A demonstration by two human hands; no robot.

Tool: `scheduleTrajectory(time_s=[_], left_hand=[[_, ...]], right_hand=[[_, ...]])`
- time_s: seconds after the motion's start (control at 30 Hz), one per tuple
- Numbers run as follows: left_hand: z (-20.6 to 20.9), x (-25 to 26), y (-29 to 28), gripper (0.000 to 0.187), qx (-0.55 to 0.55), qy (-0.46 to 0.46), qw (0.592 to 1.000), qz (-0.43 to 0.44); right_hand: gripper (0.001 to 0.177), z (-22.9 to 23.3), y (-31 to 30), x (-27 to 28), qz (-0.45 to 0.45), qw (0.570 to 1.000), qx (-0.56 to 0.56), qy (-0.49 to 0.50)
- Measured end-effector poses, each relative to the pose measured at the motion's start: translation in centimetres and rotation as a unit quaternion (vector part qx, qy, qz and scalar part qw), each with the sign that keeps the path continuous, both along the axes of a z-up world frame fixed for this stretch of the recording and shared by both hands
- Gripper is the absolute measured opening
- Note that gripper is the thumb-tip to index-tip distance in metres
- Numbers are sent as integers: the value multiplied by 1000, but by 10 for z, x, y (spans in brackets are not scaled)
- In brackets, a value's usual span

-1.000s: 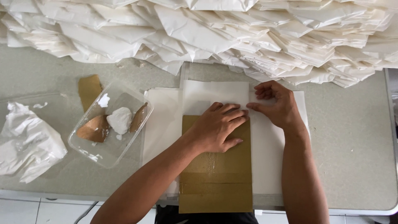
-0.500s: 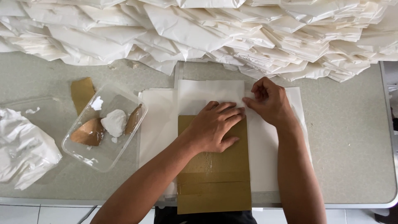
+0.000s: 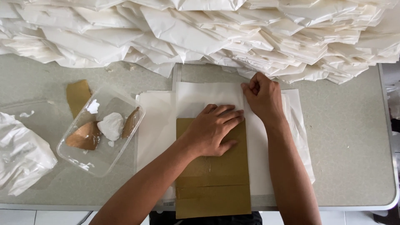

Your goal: Applying glue to a cardboard template and wrapping it with white paper sheets to create a finished component.

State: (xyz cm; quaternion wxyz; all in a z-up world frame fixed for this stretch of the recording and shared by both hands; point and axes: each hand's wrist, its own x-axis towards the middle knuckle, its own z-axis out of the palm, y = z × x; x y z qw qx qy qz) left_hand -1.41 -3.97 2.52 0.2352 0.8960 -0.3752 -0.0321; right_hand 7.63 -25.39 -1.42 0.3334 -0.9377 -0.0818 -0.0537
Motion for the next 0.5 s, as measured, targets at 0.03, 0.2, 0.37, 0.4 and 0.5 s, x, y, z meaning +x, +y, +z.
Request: scheduleTrajectory(time_s=[0.03,0.2,0.37,0.4,0.5], left_hand=[[0,0,0,61,0,-4,1000,-1],[-1,1,0,60,-4,-3,1000,1],[-2,0,1,60,-3,-9,1000,-1],[-3,0,1,60,-4,-9,1000,0],[-5,0,0,59,-4,-14,1000,1]], right_hand=[[25,3,2,-1,-8,1000,-5,-2],[25,9,8,-5,-15,1000,-11,-19],[10,19,7,-16,42,999,11,-23],[10,20,4,-17,43,999,10,-23],[16,31,-2,-25,55,998,1,-33]])
